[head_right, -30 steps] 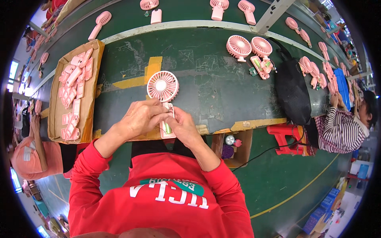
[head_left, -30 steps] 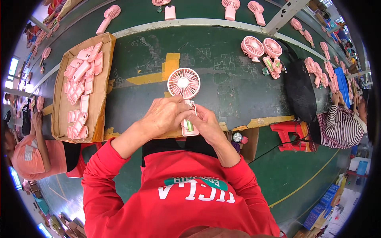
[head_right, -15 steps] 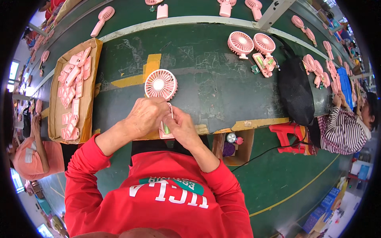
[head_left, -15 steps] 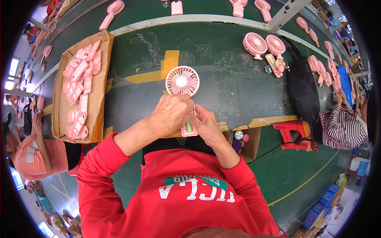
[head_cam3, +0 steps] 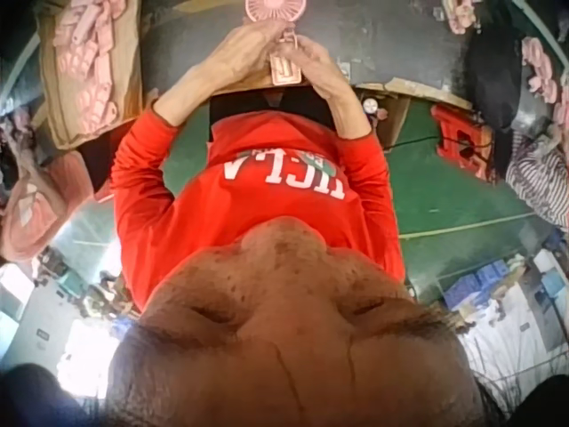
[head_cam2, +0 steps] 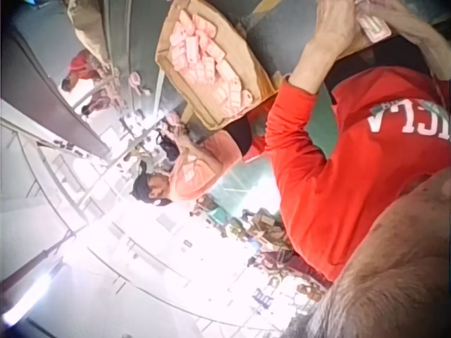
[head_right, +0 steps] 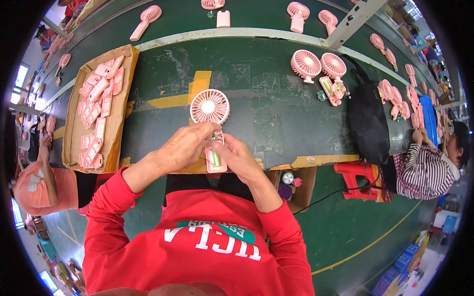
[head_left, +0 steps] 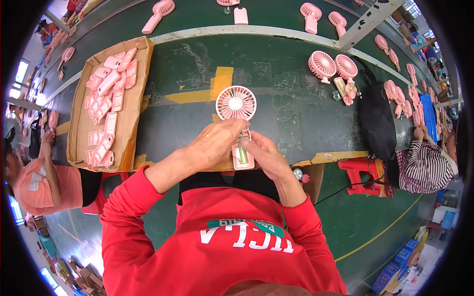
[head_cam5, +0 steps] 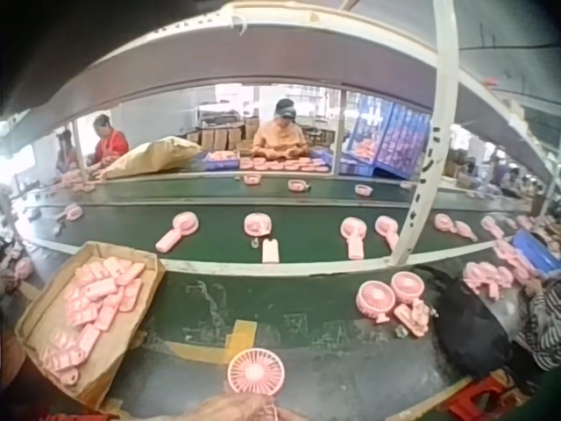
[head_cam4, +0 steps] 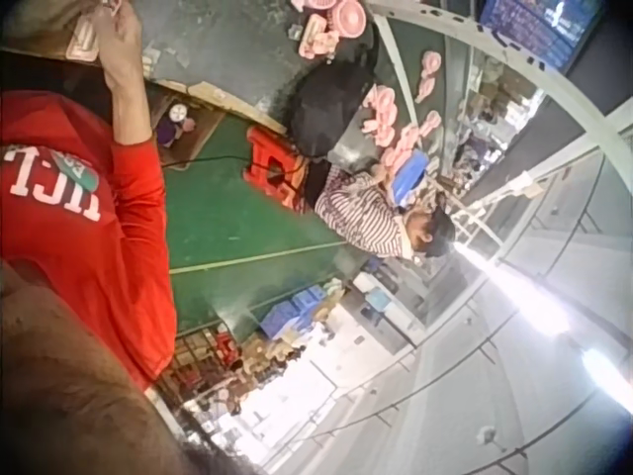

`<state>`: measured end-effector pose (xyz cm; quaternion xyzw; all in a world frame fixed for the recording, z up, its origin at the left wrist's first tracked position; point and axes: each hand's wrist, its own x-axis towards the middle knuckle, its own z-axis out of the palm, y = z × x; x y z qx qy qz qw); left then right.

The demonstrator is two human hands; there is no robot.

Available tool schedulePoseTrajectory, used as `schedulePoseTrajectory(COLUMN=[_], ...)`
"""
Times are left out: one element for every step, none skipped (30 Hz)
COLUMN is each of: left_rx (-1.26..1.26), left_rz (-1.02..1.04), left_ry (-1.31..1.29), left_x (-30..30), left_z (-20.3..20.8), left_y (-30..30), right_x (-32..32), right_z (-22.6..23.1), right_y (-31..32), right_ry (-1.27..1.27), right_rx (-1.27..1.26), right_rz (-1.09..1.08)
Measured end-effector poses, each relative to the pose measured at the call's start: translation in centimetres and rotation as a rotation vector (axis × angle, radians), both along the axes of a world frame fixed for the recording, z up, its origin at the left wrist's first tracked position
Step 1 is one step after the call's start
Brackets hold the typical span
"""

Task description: The person assembles portable fans by fitting internal wiring and components into the handle casing, snapping on the cover, turning on the fan, and placing it onto the conveyor belt.

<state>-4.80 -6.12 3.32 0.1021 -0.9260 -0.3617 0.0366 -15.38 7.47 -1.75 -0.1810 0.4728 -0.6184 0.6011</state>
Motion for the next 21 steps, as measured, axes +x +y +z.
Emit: schedulePoseTrajectory(left_rx=[0.001, 0.025, 0.05, 0.053, 0.091, 0.128, 0.128, -0.021, -0.17, -0.167, -0.235, -0.305, -0.303, -0.315, -0.324, -0.322, -0.315, -0.309, -0.306, -0.276, -0.244], left_rz=[0.001, 0.013, 0.022, 0.021, 0.055, 0.095, 0.098, 0.045, -0.008, -0.004, -0.017, -0.028, -0.023, -0.04, -0.059, -0.056, -0.03, -0.004, -0.004, 0.066, 0.136], left_ry=[0.004, 0.012, 0.02, 0.025, 0.04, 0.052, 0.054, 0.202, 0.35, 0.352, 0.401, 0.449, 0.452, 0.476, 0.501, 0.504, 0.51, 0.516, 0.519, 0.521, 0.522], left_x=[0.0, 0.1, 0.1, 0.2, 0.4, 0.9, 1.5, 2.1, 2.5, 2.8, 3.2, 3.6, 3.7, 3.8, 3.8, 3.8, 3.7, 3.6, 3.5, 3.2, 3.0], left_z=[0.0, 0.1, 0.2, 0.1, -0.1, -0.2, -0.7, -1.3, -1.7, -1.9, -2.1, -2.2, -2.6, -3.0, -3.3, -3.4, -3.4, -3.4, -3.6, -3.8, -3.9], left_y=[0.0, 0.0, 0.0, -0.2, -0.7, -1.2, -1.8, -2.5, -2.8, -2.6, -2.1, -1.7, -1.5, -1.3, -1.1, -0.9, -0.6, -0.4, 0.1, 0.7, 1.4], right_x=[-0.1, -0.2, -0.3, -0.3, -0.2, 0.0, 0.1, 0.2, 0.2, 0.3, 0.2, 0.2, 0.3, 0.4, 0.4, 0.4, 0.5, 0.5, 0.7, 0.8, 1.0], right_z=[0.0, -0.3, -0.5, -0.8, -1.3, -1.3, -1.2, -0.9, -0.7, -0.7, -0.8, -0.8, -0.8, -0.8, -0.8, -0.8, -0.7, -0.6, -0.5, -0.4, -0.4], right_y=[-0.2, -0.6, -0.8, -0.9, -0.9, -1.1, -1.2, -1.3, -1.4, -1.3, -1.2, -1.2, -1.2, -1.2, -1.2, -1.1, -1.0, -1.0, -1.0, -1.1, -1.1], right_ry=[0.004, 0.03, 0.056, 0.061, 0.068, 0.074, 0.076, 0.06, 0.045, 0.048, 0.046, 0.045, 0.048, 0.043, 0.038, 0.041, 0.04, 0.038, 0.04, 0.058, 0.075], right_rx=[0.001, 0.068, 0.136, 0.139, 0.126, 0.112, 0.112, 0.113, 0.115, 0.118, 0.115, 0.112, 0.114, 0.108, 0.103, 0.106, 0.111, 0.114, 0.117, 0.137, 0.157], right_rz=[0.001, -0.011, -0.027, -0.029, -0.052, -0.07, -0.066, -0.08, -0.095, -0.092, -0.1, -0.105, -0.101, -0.124, -0.148, -0.147, -0.156, -0.164, -0.164, -0.191, -0.219])
